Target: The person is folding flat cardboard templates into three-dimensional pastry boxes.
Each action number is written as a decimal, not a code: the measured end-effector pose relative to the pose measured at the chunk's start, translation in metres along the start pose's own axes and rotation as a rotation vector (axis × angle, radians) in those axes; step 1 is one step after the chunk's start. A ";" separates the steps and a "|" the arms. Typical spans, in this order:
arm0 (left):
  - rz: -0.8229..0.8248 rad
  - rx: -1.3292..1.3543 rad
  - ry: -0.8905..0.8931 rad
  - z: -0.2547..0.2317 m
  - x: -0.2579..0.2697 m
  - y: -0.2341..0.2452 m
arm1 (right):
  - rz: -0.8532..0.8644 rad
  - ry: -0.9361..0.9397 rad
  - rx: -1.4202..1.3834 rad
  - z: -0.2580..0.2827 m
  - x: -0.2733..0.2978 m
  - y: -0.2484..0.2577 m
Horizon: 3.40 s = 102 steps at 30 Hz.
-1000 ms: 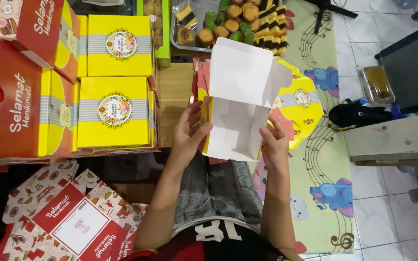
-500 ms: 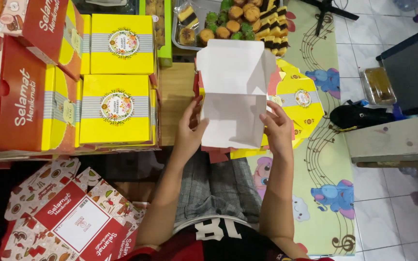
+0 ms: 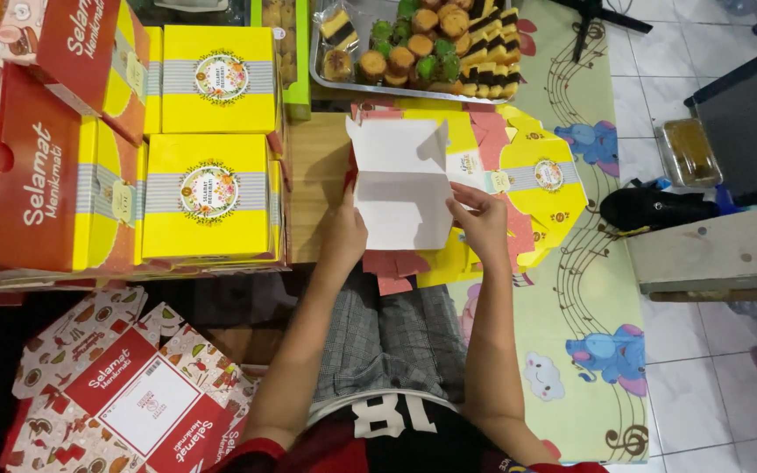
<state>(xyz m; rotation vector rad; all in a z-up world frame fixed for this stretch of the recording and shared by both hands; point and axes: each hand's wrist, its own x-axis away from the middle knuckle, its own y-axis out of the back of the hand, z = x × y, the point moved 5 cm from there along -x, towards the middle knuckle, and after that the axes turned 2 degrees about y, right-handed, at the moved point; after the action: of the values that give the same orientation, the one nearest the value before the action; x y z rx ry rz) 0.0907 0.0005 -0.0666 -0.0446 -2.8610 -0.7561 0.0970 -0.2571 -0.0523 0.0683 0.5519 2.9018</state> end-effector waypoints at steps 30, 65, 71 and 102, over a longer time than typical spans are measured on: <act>-0.216 0.662 -0.050 -0.029 -0.102 0.011 | 0.089 0.006 -0.084 0.069 -0.080 -0.003; -0.132 0.814 -0.441 -0.075 -0.022 0.015 | 0.041 0.444 -0.380 0.106 -0.005 -0.040; -0.077 0.776 -0.438 -0.054 0.022 0.019 | -0.061 0.456 -0.203 0.087 0.036 -0.039; -0.082 0.132 -0.259 -0.056 -0.001 0.013 | 0.039 0.135 0.049 0.085 0.020 -0.011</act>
<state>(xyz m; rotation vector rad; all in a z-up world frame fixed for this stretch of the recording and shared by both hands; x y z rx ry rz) 0.1025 -0.0163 -0.0125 -0.0071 -3.1709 -0.6136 0.0858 -0.2130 0.0225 -0.1117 0.6509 2.9467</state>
